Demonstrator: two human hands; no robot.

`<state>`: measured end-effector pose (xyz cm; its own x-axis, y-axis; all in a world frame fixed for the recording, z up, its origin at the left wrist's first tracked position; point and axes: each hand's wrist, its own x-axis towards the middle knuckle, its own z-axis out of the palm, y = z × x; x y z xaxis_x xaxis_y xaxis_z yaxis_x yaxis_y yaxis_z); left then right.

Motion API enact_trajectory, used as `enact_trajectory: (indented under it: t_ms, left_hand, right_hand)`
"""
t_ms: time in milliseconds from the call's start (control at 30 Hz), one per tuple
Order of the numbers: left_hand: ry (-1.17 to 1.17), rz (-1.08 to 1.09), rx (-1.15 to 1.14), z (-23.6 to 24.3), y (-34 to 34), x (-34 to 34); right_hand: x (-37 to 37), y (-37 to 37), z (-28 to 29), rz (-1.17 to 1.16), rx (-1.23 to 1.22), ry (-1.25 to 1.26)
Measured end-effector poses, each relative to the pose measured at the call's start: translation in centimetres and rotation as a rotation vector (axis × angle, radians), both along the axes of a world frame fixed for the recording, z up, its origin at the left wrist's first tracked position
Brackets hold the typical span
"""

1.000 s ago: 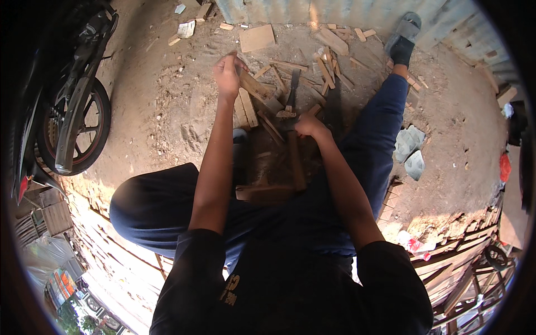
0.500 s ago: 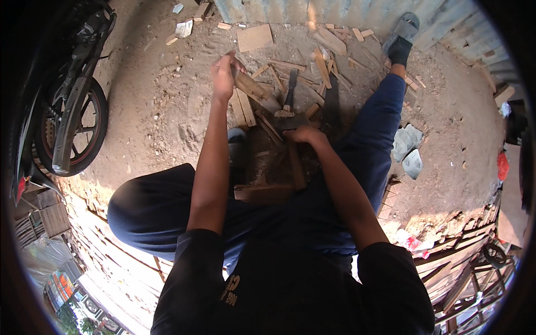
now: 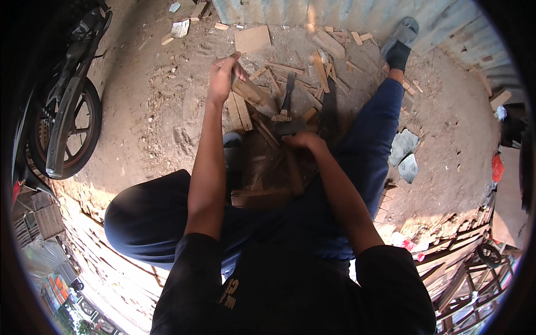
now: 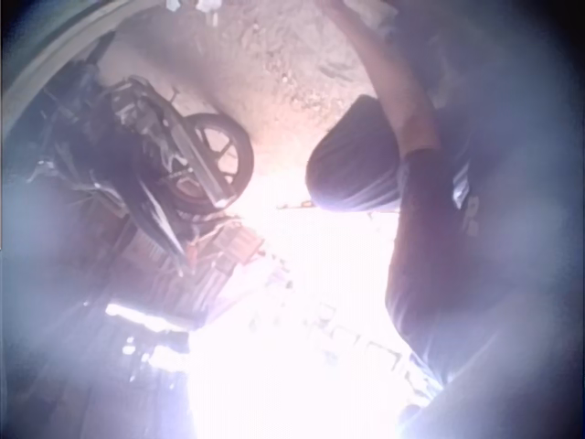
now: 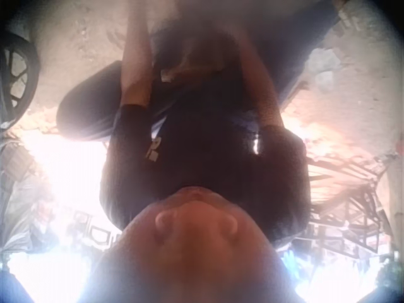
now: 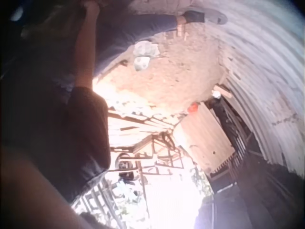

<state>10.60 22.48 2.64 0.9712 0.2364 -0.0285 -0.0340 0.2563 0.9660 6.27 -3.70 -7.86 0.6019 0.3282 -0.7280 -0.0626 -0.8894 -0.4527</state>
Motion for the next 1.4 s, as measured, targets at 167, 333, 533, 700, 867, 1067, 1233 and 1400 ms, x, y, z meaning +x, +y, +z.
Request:
enact_trajectory:
  t_ms: [167,333,533,700,867,1067,1233,1400]
  left_hand:
    - [-0.008,-0.011,-0.023,0.1,0.1,0.6]
    - [-0.072,-0.045,-0.015,0.1,-0.6,1.2]
    - [-0.036,-0.084,0.001,0.5,-1.2,1.3]
    - [-0.171,0.019,0.252,-0.1,-2.5,1.7]
    - [-0.150,0.312,0.208,-1.2,-4.0,1.0]
    - [-0.227,0.257,0.052,-0.8,-5.7,0.1]
    - [-0.194,0.135,0.228,-0.7,-5.2,-0.8]
    - [-0.202,0.022,0.120,-1.1,-4.7,-0.9]
  right_hand:
    - [4.1,2.1,-1.4,-0.379,0.050,-0.438]
    - [4.3,4.3,-5.6,-0.176,-0.013,-0.433]
    - [3.3,5.0,-7.2,-0.319,-0.007,-0.365]
    - [5.9,2.5,-6.0,-0.632,0.293,-0.278]
    - [7.0,-0.4,3.5,-0.846,0.657,0.160]
    - [4.9,-1.1,9.7,-0.772,0.790,0.150]
    - [2.2,0.0,15.0,-0.369,0.708,-0.149]
    - [1.2,0.4,18.8,-0.408,0.756,-0.287]
